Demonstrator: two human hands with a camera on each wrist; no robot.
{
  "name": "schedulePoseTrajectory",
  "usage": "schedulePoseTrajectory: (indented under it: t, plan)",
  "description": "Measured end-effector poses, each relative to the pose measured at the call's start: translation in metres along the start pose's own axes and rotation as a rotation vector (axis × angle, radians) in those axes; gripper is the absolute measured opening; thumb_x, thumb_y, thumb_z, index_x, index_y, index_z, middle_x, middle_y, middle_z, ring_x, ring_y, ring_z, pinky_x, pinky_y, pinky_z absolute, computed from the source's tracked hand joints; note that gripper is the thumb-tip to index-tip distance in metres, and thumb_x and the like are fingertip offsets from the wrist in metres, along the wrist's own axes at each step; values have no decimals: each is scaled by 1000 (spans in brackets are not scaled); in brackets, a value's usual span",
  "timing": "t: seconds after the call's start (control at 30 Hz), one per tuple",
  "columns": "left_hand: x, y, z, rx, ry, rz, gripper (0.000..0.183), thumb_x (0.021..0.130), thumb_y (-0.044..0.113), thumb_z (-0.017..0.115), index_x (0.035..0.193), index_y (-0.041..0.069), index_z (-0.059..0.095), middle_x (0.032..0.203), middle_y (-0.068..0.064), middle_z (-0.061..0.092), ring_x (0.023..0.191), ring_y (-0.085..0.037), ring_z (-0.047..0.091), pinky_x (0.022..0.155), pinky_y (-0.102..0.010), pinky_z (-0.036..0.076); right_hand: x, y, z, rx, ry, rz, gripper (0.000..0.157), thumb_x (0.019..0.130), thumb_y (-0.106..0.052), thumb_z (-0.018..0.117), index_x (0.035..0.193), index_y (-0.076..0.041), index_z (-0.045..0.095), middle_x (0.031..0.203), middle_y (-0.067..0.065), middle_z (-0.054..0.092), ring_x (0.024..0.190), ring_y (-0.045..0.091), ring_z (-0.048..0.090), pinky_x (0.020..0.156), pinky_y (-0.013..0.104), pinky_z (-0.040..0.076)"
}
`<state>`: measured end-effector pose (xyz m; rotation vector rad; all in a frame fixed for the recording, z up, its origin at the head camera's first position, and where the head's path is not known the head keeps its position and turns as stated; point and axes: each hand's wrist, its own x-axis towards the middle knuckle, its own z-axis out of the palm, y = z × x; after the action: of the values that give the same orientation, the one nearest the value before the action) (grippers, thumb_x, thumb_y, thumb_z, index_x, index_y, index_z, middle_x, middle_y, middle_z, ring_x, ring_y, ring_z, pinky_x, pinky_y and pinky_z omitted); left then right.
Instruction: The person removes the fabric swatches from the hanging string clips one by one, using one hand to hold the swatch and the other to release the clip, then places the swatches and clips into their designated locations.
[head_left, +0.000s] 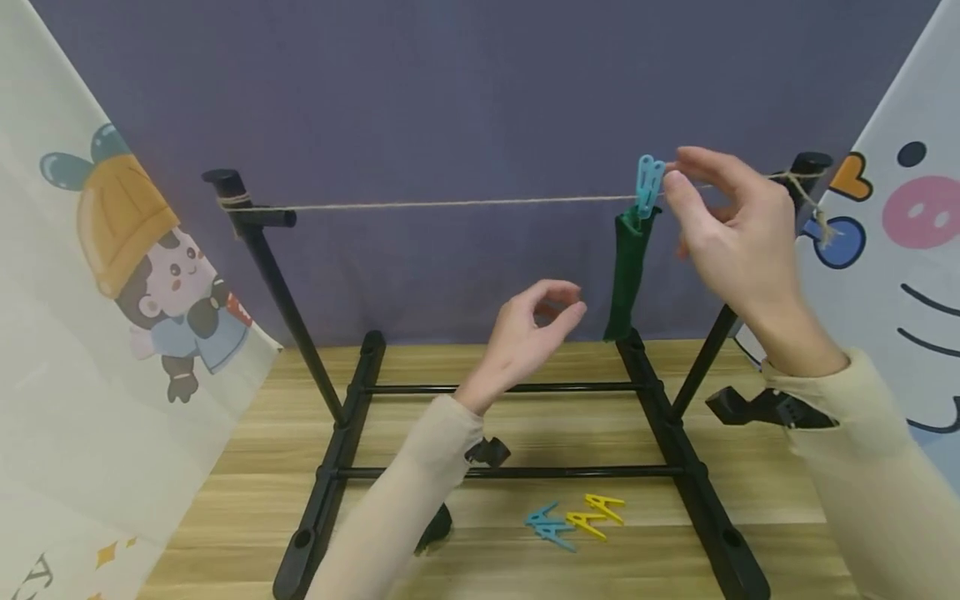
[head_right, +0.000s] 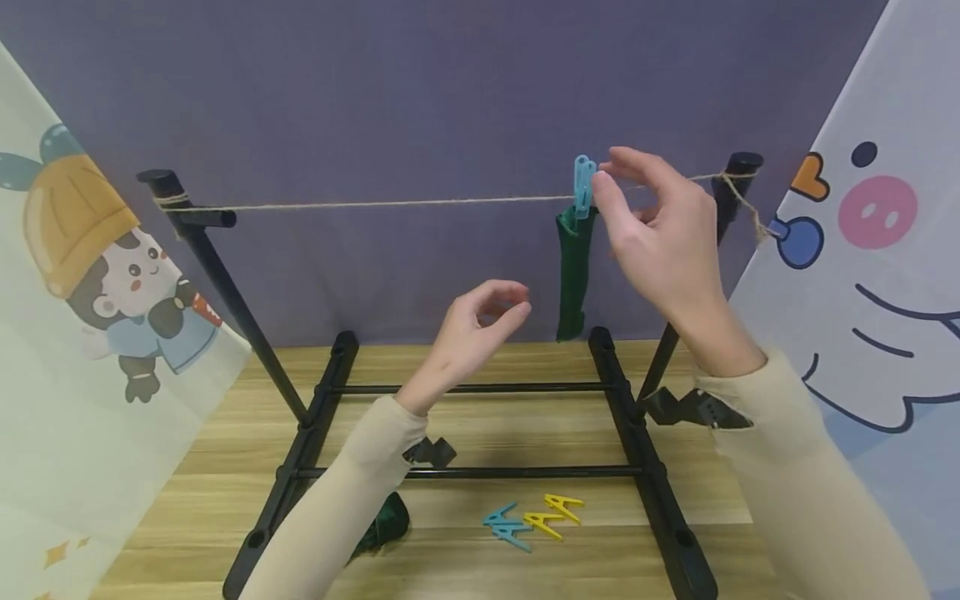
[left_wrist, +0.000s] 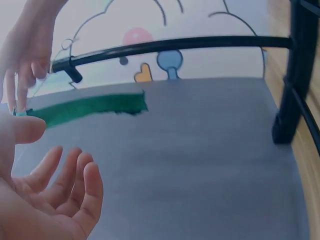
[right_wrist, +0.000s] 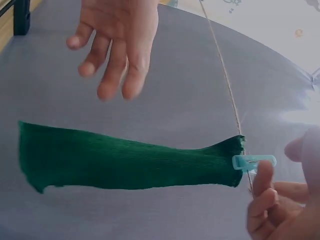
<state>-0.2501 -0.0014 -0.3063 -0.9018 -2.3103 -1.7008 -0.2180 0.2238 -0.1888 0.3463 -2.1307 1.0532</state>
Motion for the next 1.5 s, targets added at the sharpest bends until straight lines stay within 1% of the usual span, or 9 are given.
schedulePoseTrajectory:
  t: [0.2, 0.37, 0.53, 0.77, 0.87, 1.07, 1.2, 1.3, 1.5]
  plan:
    - [23, 21, 22, -21, -3, -38, 46, 108, 40, 62, 149, 21, 59, 142, 2, 66, 121, -14, 64, 97, -30, 56, 14, 1, -3, 68, -112, 109, 48, 109, -39, 59, 151, -17, 60, 127, 1, 72, 53, 7, 59, 54, 18, 47]
    - [40, 32, 36, -60, -6, -54, 55, 107, 44, 62, 154, 18, 52, 142, 0, 65, 120, -12, 64, 94, -28, 56, 20, 3, -4, 136, -144, 152, 50, 108, -40, 61, 152, -15, 60, 124, -3, 71, 53, 10, 57, 54, 19, 47]
    - [47, 41, 38, -93, 49, 1, 46, 107, 40, 62, 146, 15, 59, 129, -3, 70, 110, -10, 66, 89, -25, 57, 25, 8, -8, 194, -173, 158, 46, 107, -37, 65, 146, -12, 65, 107, -11, 71, 51, 13, 51, 53, 23, 43]
    - [48, 41, 37, -102, 110, 43, 36, 108, 32, 63, 139, 14, 65, 117, -7, 75, 99, -14, 71, 83, -22, 57, 31, 11, -9, 246, -243, 153, 44, 107, -36, 65, 143, -11, 66, 95, -9, 72, 49, 14, 51, 50, 27, 40]
    - [49, 40, 37, -119, 115, 52, 33, 108, 30, 63, 137, 13, 67, 112, -7, 76, 92, -13, 72, 79, -22, 58, 32, 11, -8, 253, -243, 152, 43, 106, -34, 67, 142, -10, 68, 92, -11, 75, 48, 14, 50, 49, 28, 40]
    - [50, 39, 37, -122, 123, 66, 28, 109, 28, 63, 129, 9, 70, 104, -7, 77, 88, -21, 74, 75, -22, 56, 31, 9, -7, 265, -241, 130, 42, 106, -30, 68, 143, -10, 67, 108, -14, 78, 49, 14, 48, 50, 27, 39]
    - [48, 37, 35, -109, 123, 75, 26, 109, 27, 63, 124, 9, 73, 103, -6, 77, 86, -16, 72, 76, -22, 57, 30, 8, -6, 281, -227, 121, 36, 106, -28, 68, 137, -11, 71, 107, -14, 79, 49, 14, 48, 50, 27, 38]
    - [48, 36, 33, -114, 127, 81, 26, 109, 27, 63, 123, 8, 74, 102, -6, 77, 83, -12, 72, 75, -23, 57, 29, 8, -4, 325, -204, 139, 34, 104, -27, 70, 135, -12, 73, 108, -14, 80, 48, 13, 48, 49, 26, 38]
    - [48, 35, 30, -137, 135, 78, 24, 109, 26, 63, 121, 8, 74, 102, -8, 77, 83, -15, 74, 72, -23, 57, 26, 8, 3, 470, -110, 159, 33, 99, -24, 78, 129, -11, 78, 106, -11, 82, 44, 12, 47, 48, 21, 39]
